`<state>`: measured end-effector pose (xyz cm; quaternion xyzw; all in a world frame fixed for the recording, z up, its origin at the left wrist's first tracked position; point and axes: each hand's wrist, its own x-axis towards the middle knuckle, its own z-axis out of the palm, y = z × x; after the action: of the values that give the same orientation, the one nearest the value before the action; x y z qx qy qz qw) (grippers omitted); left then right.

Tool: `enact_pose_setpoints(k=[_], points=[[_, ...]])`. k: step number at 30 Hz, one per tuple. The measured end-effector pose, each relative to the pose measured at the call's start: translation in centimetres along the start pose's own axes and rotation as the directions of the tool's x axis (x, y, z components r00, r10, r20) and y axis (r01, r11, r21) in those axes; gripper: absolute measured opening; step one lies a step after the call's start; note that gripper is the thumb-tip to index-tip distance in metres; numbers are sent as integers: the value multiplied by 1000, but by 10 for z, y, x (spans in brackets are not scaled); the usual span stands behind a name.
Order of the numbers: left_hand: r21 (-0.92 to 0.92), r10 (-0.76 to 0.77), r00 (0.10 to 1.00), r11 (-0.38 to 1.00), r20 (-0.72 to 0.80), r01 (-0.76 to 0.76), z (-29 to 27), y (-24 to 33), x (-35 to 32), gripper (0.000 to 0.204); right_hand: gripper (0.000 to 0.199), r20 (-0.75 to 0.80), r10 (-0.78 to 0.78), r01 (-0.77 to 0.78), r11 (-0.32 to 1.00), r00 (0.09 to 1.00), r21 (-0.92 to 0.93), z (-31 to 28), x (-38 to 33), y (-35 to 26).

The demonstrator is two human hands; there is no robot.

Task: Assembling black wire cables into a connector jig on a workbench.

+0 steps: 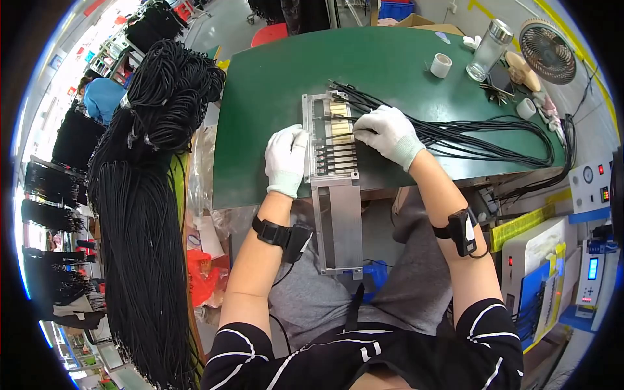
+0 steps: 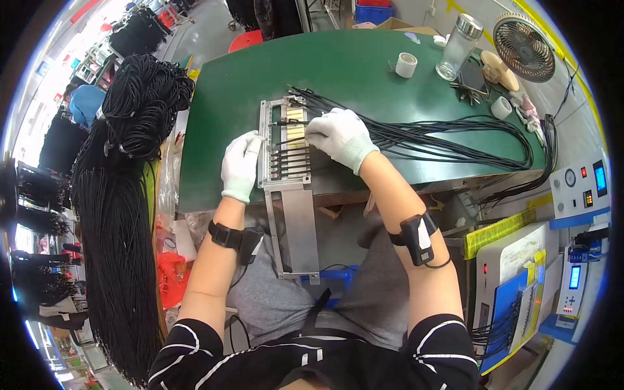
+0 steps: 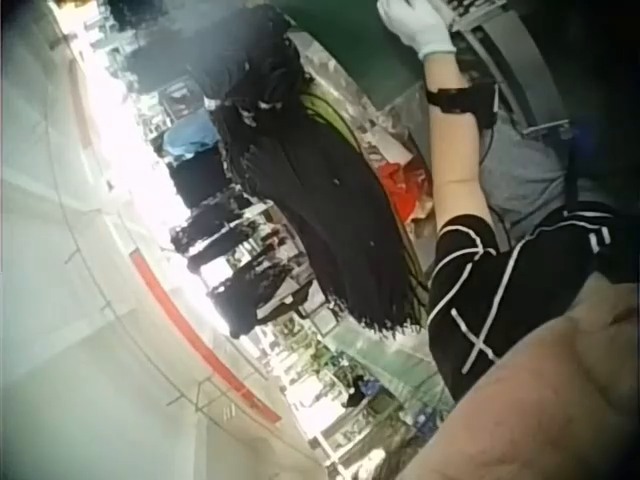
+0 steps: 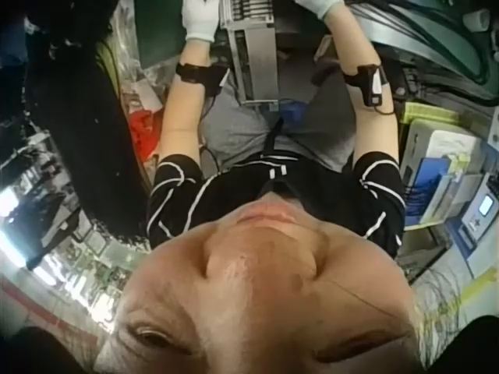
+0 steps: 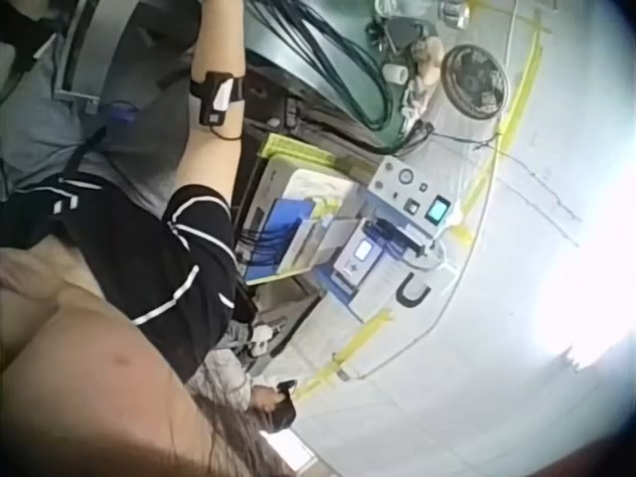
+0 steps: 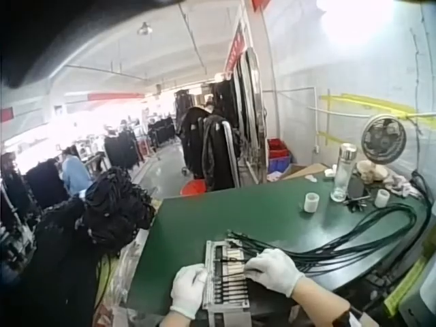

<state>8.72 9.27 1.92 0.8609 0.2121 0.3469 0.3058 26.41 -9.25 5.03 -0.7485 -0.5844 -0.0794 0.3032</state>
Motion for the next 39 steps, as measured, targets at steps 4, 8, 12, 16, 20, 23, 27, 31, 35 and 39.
enact_pose_setpoints(k=[4, 8, 12, 16, 20, 23, 27, 31, 35, 39], points=[[-14, -66, 996, 998, 55, 67, -2, -1, -3, 25, 11, 5, 21, -21, 999, 1000, -40, 2, 0, 1], [-50, -76, 997, 996, 27, 78, 2, 1, -1, 20, 10, 16, 40, -39, 998, 999, -46, 2, -1, -1], [29, 96, 992, 995, 82, -98, 3, -4, 0, 21, 9, 3, -22, 22, 1000, 1000, -17, 4, 1, -2], [308, 331, 929, 877, 168, -368, 13, 20, -11, 24, 9, 15, 2, -1, 997, 1000, -83, 12, 2, -3], [270, 167, 937, 928, 308, -255, 9, 28, -4, 29, 10, -149, 122, -154, 962, 981, -226, 0, 9, 1], [239, 186, 942, 936, 280, -256, 13, 20, -6, 28, 11, -69, 175, -187, 938, 982, -290, 7, 9, 19], [168, 182, 954, 960, 238, -225, 15, 15, -2, 28, 11, -57, 226, -233, 930, 972, -283, 8, 11, 40], [112, 121, 974, 983, 191, -144, 16, 14, -3, 26, 9, -44, 209, -212, 925, 977, -316, 13, 14, 26], [37, 20, 997, 999, 72, -23, 19, 10, 1, 22, 8, -102, 125, -148, 954, 987, -262, 8, 15, 25], [26, 43, 999, 999, -3, -43, 18, 8, 11, 15, 11, -141, -47, 29, 991, 989, -127, 2, 14, 21]])
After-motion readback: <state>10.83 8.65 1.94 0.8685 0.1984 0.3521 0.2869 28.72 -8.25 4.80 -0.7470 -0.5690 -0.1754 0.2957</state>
